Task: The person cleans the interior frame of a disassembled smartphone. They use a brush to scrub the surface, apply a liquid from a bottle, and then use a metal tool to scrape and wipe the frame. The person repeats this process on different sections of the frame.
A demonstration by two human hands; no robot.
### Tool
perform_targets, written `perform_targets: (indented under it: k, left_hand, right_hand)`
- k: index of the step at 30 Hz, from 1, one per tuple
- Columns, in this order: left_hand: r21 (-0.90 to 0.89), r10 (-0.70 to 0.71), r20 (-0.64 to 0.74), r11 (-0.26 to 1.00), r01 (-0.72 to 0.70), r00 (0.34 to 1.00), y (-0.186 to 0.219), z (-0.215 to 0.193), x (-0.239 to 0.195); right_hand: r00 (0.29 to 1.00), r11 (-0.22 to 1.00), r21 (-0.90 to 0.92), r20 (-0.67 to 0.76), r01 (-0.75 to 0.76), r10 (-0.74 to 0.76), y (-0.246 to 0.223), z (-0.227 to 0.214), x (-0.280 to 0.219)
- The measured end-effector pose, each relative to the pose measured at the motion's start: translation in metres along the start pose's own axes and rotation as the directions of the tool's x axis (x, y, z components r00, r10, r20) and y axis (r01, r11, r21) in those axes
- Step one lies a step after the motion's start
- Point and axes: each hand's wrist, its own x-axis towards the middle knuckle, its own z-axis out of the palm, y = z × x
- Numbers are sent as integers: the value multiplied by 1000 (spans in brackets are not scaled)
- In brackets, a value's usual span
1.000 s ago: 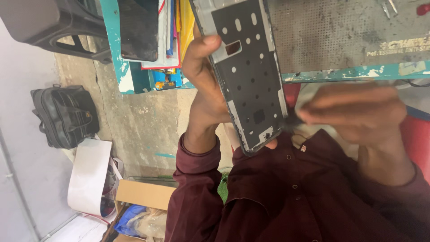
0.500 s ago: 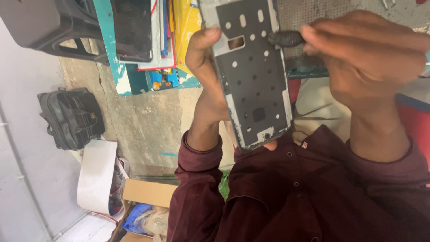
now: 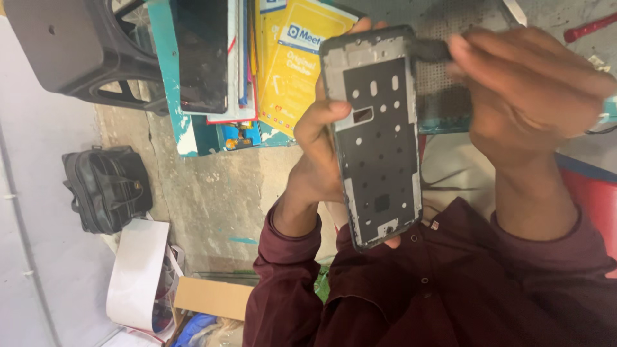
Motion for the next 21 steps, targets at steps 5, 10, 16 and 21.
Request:
perform_targets:
  k: [5, 10, 16, 21]
  left_hand:
    - [-151, -77, 16, 985, 78, 997, 5, -2, -5]
    - [-82, 15, 137, 997, -4, 991, 20, 3, -2]
    - [-123, 34, 116, 992, -20, 993, 29, 7, 6]
    - [-61, 77, 99, 996, -71, 992, 25, 4, 2]
  right_hand:
    - [996, 987, 142, 30, 79, -84, -20, 0, 0]
    - [994, 998, 12, -97, 54, -52, -10, 3, 10]
    - [993, 993, 62, -67, 98, -94, 0, -8, 7]
    - [998, 987, 159, 48, 39, -47, -2, -10, -28]
